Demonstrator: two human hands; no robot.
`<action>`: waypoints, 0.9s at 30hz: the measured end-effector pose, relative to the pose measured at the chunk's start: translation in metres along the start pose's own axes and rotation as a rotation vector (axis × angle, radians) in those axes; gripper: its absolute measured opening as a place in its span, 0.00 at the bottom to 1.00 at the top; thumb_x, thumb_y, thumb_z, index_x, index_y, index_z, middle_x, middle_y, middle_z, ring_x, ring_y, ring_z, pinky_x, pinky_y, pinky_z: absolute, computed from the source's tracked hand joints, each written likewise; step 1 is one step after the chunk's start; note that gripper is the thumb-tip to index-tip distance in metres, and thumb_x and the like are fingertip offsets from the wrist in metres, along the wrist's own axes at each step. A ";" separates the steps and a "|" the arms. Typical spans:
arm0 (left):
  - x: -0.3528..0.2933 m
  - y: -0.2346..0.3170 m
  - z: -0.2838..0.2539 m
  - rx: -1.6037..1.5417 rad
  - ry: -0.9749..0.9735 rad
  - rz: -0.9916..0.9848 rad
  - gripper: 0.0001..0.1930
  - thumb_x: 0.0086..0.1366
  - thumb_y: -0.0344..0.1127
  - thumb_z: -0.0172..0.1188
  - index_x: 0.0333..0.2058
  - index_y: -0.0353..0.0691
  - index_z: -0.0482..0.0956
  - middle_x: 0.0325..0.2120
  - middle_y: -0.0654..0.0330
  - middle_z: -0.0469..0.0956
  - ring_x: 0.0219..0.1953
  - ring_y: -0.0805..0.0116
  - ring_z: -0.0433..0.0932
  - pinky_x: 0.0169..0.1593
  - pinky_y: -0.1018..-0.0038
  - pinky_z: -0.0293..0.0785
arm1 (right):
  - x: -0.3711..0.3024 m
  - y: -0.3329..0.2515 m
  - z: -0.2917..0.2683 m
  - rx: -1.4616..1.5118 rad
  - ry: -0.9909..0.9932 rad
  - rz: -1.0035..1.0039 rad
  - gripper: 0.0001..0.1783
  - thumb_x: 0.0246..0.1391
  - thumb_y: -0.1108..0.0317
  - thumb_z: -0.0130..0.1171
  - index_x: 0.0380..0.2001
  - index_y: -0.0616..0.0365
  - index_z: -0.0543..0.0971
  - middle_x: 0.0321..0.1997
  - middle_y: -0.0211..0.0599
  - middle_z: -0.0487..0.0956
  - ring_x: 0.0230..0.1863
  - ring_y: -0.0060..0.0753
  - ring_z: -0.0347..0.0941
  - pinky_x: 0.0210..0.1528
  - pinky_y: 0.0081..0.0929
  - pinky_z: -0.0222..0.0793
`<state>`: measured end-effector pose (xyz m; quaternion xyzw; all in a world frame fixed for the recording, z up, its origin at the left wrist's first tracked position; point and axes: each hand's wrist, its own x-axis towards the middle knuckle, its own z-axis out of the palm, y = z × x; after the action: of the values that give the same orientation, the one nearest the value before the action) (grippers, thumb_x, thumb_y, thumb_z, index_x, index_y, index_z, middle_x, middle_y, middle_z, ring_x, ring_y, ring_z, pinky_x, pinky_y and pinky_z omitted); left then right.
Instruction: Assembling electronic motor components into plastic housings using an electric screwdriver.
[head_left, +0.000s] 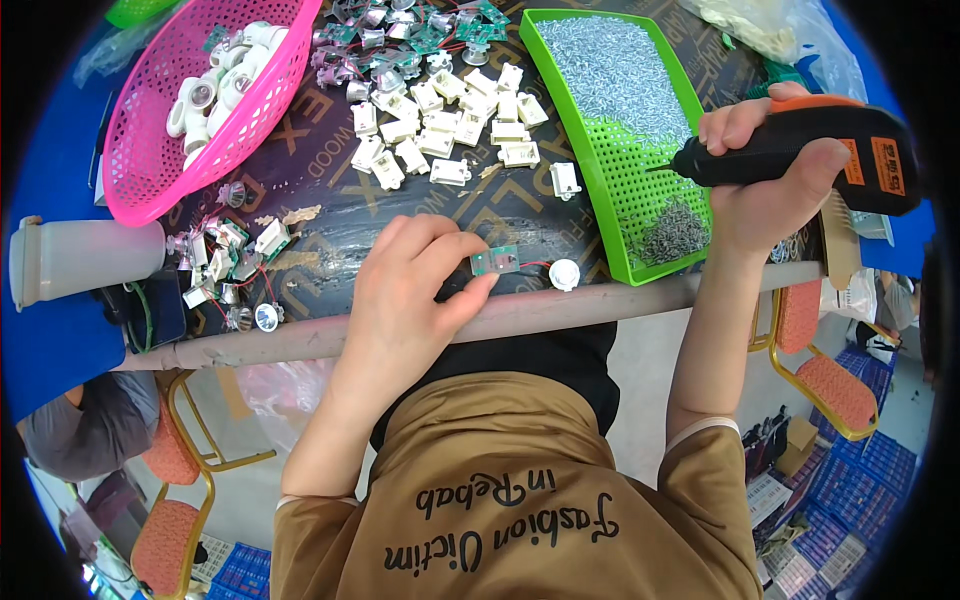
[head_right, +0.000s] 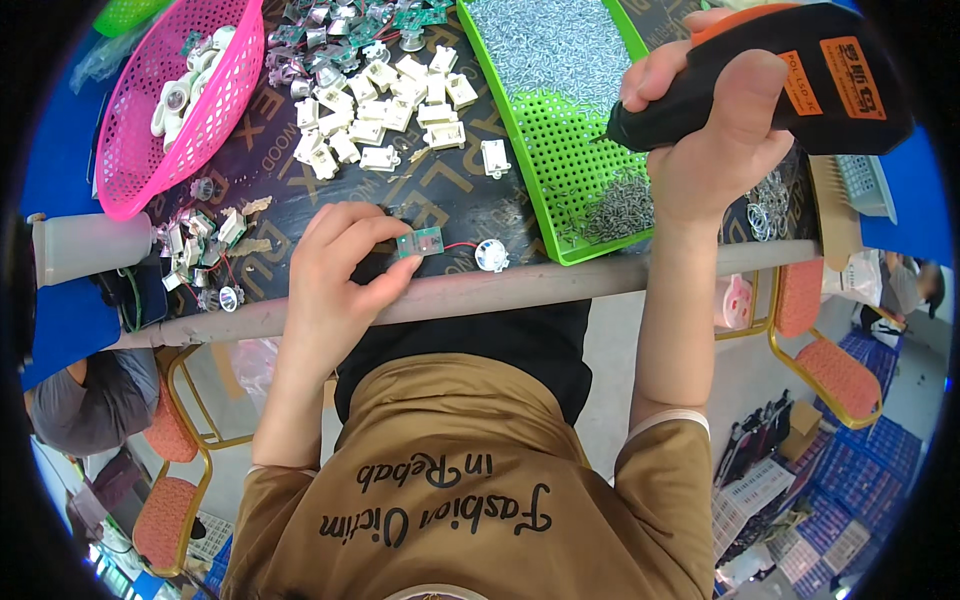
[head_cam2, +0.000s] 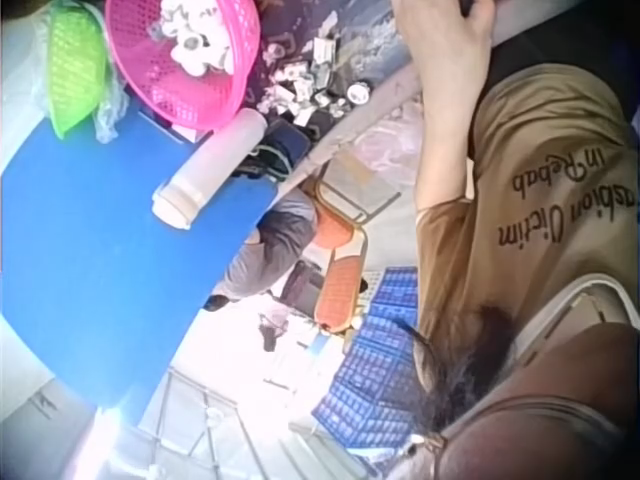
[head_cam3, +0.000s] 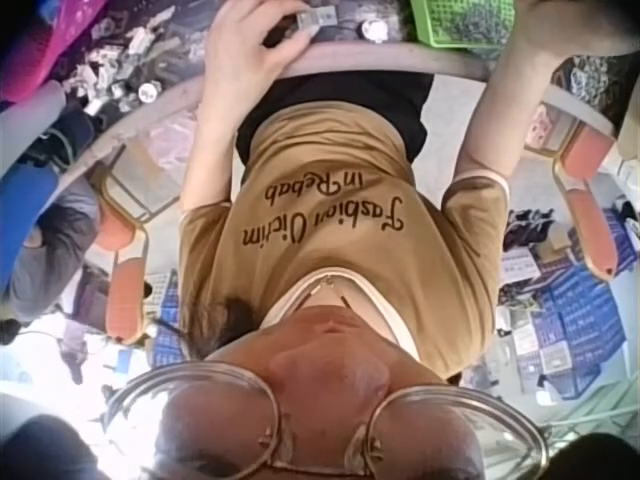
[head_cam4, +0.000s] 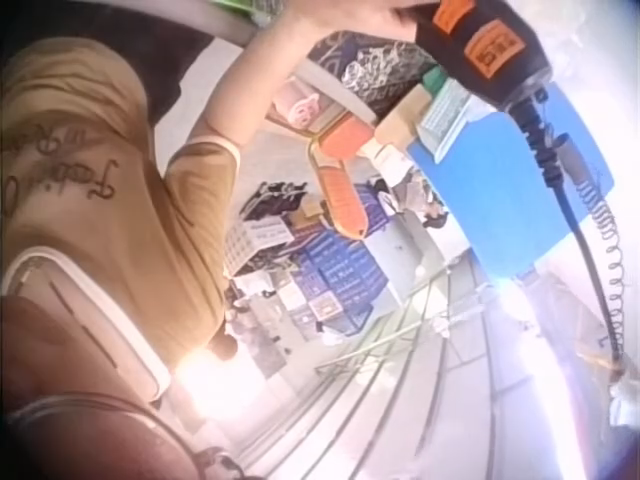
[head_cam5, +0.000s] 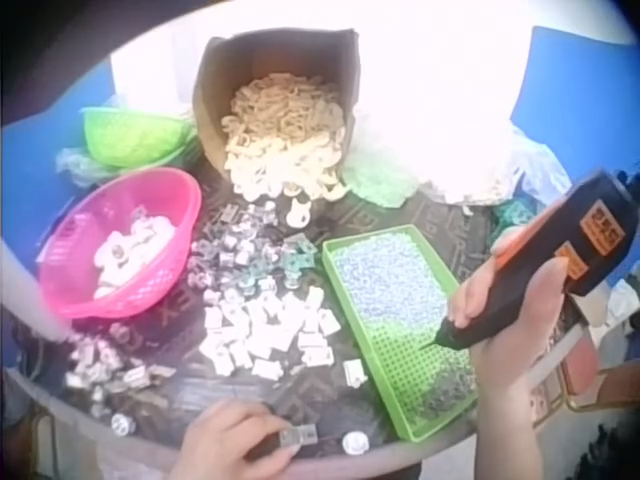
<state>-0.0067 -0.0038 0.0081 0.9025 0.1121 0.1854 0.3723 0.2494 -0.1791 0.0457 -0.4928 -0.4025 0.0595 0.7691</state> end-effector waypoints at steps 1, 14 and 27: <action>0.000 0.000 0.000 0.001 0.001 0.003 0.12 0.50 0.31 0.70 0.35 0.40 0.80 0.34 0.58 0.76 0.38 0.56 0.74 0.41 0.64 0.73 | 0.000 -0.001 0.000 0.006 0.009 0.000 0.40 0.56 0.28 0.50 0.47 0.58 0.74 0.22 0.35 0.76 0.23 0.29 0.69 0.32 0.30 0.65; 0.000 -0.002 0.002 -0.026 0.024 0.035 0.12 0.50 0.31 0.69 0.35 0.39 0.79 0.34 0.57 0.76 0.37 0.55 0.74 0.40 0.63 0.73 | 0.007 -0.012 0.007 0.097 -0.040 -0.099 0.40 0.60 0.31 0.45 0.46 0.63 0.72 0.21 0.40 0.74 0.21 0.33 0.70 0.28 0.31 0.67; -0.001 -0.004 0.002 -0.043 0.048 0.038 0.13 0.49 0.29 0.70 0.36 0.40 0.80 0.34 0.59 0.77 0.37 0.57 0.74 0.39 0.66 0.73 | -0.020 -0.064 0.095 0.109 -0.387 0.077 0.59 0.32 0.13 0.54 0.55 0.52 0.72 0.27 0.28 0.67 0.24 0.25 0.60 0.32 0.28 0.54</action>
<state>-0.0072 -0.0022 0.0037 0.8916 0.1000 0.2165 0.3851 0.1522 -0.1543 0.1041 -0.4450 -0.5198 0.2044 0.7000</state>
